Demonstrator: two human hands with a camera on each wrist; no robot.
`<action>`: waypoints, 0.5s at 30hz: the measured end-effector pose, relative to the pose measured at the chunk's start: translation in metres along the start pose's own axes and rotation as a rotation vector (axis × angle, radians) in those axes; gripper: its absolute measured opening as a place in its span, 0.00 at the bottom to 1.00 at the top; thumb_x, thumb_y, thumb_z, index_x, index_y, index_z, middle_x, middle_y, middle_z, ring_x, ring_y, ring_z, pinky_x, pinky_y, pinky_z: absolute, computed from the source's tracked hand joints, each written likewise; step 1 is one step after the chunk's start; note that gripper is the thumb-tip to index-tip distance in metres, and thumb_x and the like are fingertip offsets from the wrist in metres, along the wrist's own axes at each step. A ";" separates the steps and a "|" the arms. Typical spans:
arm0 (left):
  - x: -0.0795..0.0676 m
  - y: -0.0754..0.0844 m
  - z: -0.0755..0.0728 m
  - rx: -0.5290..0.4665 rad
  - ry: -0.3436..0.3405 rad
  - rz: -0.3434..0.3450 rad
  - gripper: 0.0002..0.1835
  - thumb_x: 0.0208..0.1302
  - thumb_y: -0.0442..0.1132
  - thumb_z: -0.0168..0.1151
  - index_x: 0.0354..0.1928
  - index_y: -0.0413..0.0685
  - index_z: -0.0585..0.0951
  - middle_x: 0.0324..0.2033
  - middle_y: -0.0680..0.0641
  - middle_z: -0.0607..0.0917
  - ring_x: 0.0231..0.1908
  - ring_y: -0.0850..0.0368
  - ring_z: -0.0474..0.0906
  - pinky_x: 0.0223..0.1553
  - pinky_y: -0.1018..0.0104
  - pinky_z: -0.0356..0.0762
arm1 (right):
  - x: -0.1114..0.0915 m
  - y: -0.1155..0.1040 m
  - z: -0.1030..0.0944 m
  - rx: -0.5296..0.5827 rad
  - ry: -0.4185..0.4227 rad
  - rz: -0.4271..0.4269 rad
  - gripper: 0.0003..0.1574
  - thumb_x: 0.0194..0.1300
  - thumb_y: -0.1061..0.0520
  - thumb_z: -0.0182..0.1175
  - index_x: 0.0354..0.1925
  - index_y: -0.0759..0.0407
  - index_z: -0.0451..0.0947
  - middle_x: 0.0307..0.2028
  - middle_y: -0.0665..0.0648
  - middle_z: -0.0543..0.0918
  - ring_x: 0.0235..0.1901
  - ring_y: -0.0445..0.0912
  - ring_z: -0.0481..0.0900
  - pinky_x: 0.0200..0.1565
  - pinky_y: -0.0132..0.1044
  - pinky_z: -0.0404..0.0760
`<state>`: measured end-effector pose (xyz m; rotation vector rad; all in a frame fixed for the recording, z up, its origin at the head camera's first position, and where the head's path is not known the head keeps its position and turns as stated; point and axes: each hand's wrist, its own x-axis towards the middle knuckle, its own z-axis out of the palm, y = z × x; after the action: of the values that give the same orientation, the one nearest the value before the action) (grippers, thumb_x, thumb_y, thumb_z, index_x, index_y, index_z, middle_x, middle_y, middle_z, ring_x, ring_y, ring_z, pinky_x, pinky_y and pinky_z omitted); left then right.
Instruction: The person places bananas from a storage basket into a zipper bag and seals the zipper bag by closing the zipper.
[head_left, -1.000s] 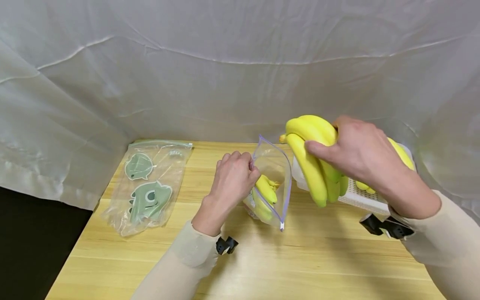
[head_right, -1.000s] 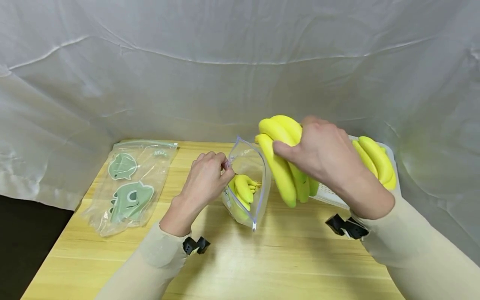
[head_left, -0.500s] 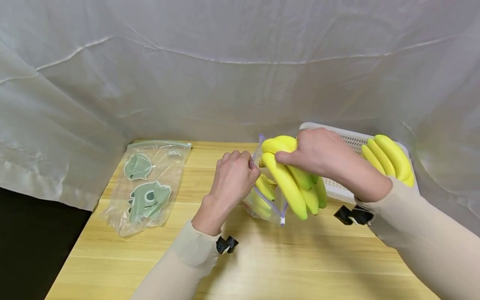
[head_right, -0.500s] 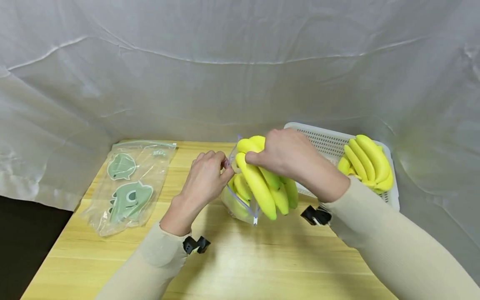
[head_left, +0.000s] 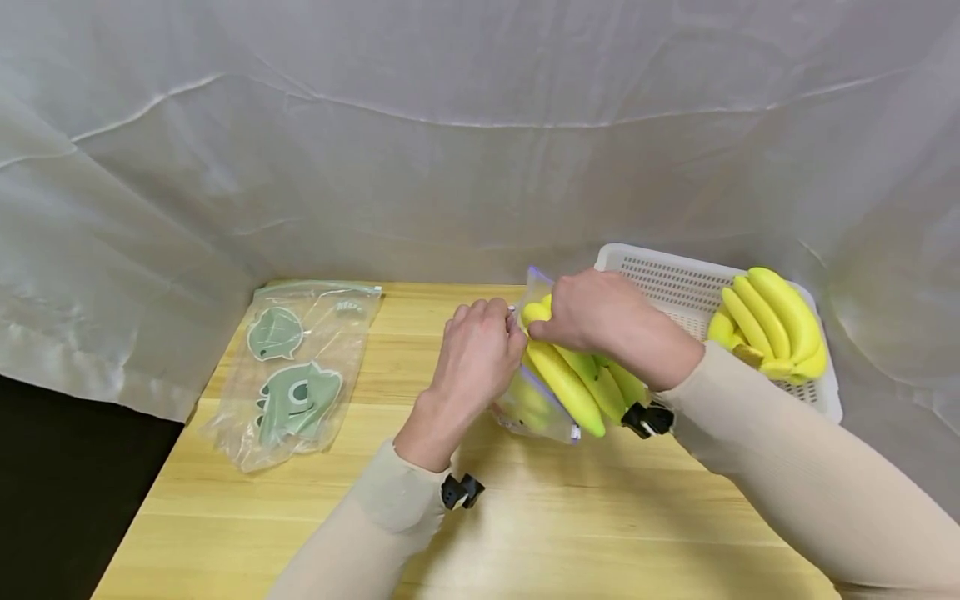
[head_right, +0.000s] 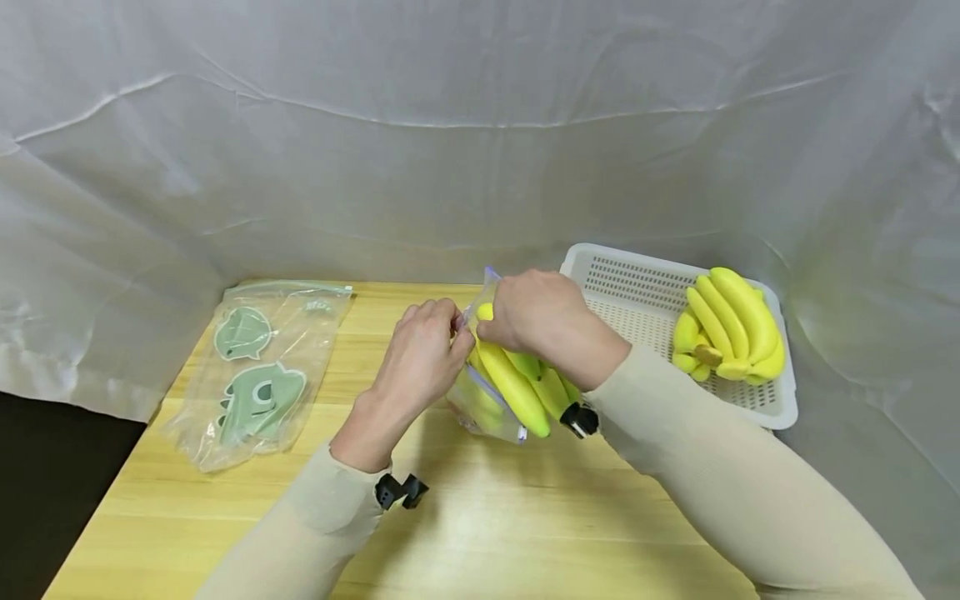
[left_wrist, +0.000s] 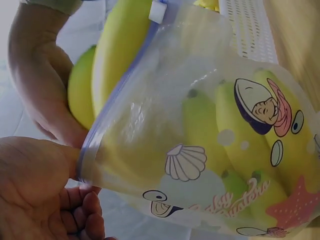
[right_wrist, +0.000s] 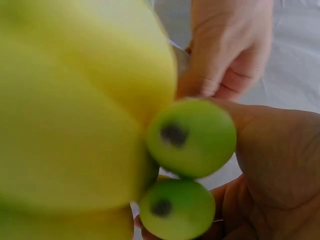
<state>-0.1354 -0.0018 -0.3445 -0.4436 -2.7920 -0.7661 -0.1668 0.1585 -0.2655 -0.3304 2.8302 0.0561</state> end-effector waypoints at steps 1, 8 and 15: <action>0.000 0.000 0.000 -0.004 0.005 0.000 0.08 0.75 0.39 0.59 0.35 0.46 0.78 0.29 0.49 0.78 0.33 0.48 0.72 0.39 0.58 0.71 | 0.003 -0.001 0.002 -0.007 0.002 0.003 0.29 0.67 0.34 0.56 0.20 0.53 0.72 0.24 0.56 0.79 0.27 0.51 0.78 0.33 0.45 0.76; 0.000 -0.003 0.002 -0.016 0.014 0.003 0.08 0.74 0.38 0.58 0.34 0.44 0.78 0.28 0.48 0.77 0.32 0.49 0.71 0.37 0.59 0.71 | 0.019 0.002 0.013 0.055 0.007 0.042 0.36 0.68 0.29 0.58 0.38 0.62 0.77 0.34 0.62 0.82 0.33 0.54 0.80 0.38 0.49 0.80; 0.001 -0.006 0.002 -0.029 -0.015 -0.033 0.08 0.75 0.39 0.56 0.36 0.45 0.77 0.30 0.48 0.77 0.34 0.49 0.71 0.40 0.59 0.71 | 0.008 0.015 0.017 0.199 -0.067 -0.062 0.54 0.60 0.41 0.68 0.70 0.72 0.59 0.40 0.62 0.84 0.35 0.53 0.82 0.39 0.47 0.82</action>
<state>-0.1386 -0.0056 -0.3489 -0.4107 -2.8119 -0.8146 -0.1727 0.1725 -0.2838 -0.3642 2.7273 -0.2213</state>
